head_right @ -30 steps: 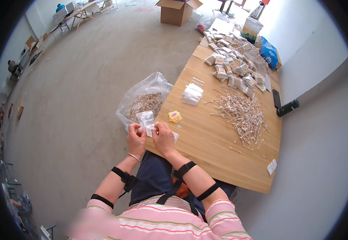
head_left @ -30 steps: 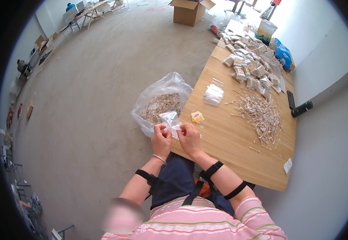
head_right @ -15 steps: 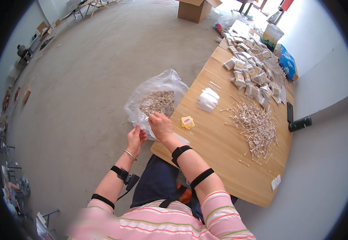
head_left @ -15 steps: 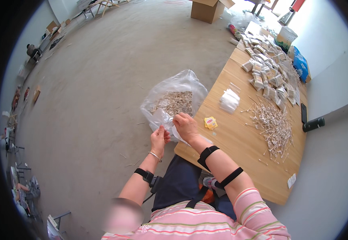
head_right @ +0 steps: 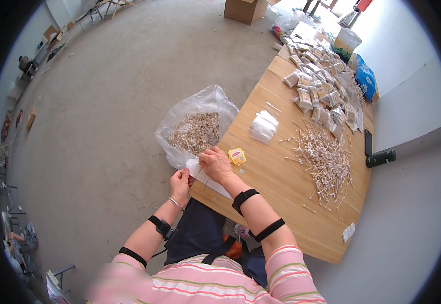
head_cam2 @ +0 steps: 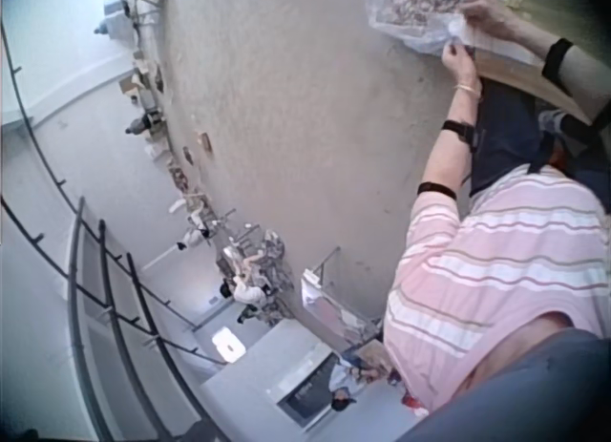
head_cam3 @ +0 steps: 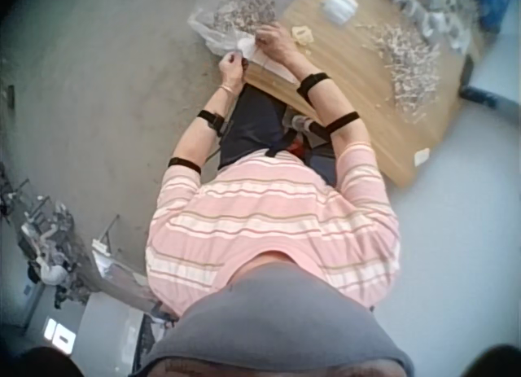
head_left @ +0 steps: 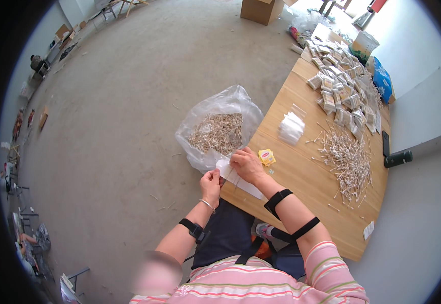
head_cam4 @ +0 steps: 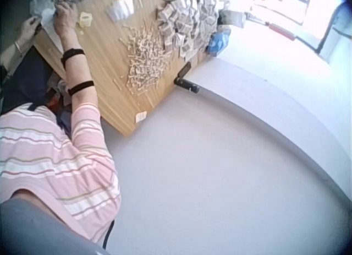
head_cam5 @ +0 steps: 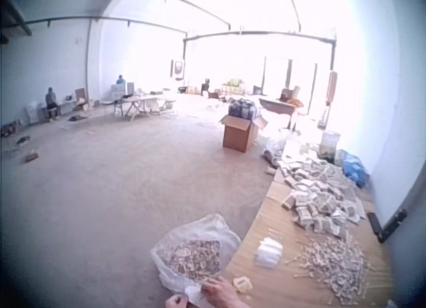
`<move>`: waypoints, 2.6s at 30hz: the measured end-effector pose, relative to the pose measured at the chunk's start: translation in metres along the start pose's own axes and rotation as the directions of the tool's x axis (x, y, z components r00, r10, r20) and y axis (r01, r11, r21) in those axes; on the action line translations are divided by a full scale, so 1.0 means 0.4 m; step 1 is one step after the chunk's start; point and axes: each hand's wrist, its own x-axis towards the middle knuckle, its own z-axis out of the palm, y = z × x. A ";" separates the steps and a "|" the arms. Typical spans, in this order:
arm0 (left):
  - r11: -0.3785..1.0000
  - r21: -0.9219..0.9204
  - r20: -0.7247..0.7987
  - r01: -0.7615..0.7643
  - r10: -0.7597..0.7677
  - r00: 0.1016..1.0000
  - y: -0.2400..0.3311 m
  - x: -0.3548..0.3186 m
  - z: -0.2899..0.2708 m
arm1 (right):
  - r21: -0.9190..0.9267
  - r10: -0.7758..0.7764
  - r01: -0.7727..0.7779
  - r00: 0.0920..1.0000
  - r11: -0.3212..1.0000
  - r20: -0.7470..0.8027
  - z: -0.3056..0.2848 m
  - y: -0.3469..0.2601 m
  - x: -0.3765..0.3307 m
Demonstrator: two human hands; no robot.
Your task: The person is counting cotton swabs, aligning them, and placing them into small plastic bags.
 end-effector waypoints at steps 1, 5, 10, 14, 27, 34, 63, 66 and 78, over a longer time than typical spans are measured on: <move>0.999 0.000 -0.028 -0.041 0.041 0.999 -0.005 -0.005 0.004 | -0.001 0.002 -0.002 1.000 1.000 -0.001 0.000 -0.001 -0.006; 0.995 0.013 -0.083 -0.102 0.103 0.991 -0.010 -0.011 0.020 | 0.124 0.262 -0.251 0.961 0.960 -0.090 0.024 -0.011 -0.005; 0.995 0.002 -0.103 -0.096 0.095 0.990 -0.013 -0.013 0.011 | -0.009 0.386 -0.386 0.922 0.922 0.029 0.060 -0.026 0.018; 0.990 0.058 -0.107 -0.131 0.136 0.985 -0.017 -0.017 0.011 | 0.075 0.311 -0.309 0.950 0.948 -0.017 0.083 0.021 0.001; 0.450 0.745 0.177 -0.492 0.578 0.797 -0.042 -0.061 0.002 | 0.085 0.099 -0.082 0.972 0.993 -0.215 0.020 0.023 -0.064; 0.439 0.531 0.570 -0.725 0.448 0.689 -0.077 -0.146 0.181 | 0.036 0.452 -0.576 0.600 0.817 -0.660 -0.276 0.199 -0.288; 0.066 0.390 0.850 -0.918 0.357 0.387 -0.119 -0.210 0.380 | -0.184 0.428 -0.553 0.781 0.813 -0.455 -0.227 0.057 -0.650; 0.047 0.325 0.887 -0.945 0.331 0.322 -0.146 -0.194 0.384 | -0.225 0.385 -0.522 0.803 0.823 -0.455 -0.207 0.063 -0.651; 0.184 0.264 0.830 -0.947 0.457 0.321 -0.146 -0.172 0.379 | -0.143 0.444 -0.842 0.410 0.521 -0.797 -0.270 0.166 -0.682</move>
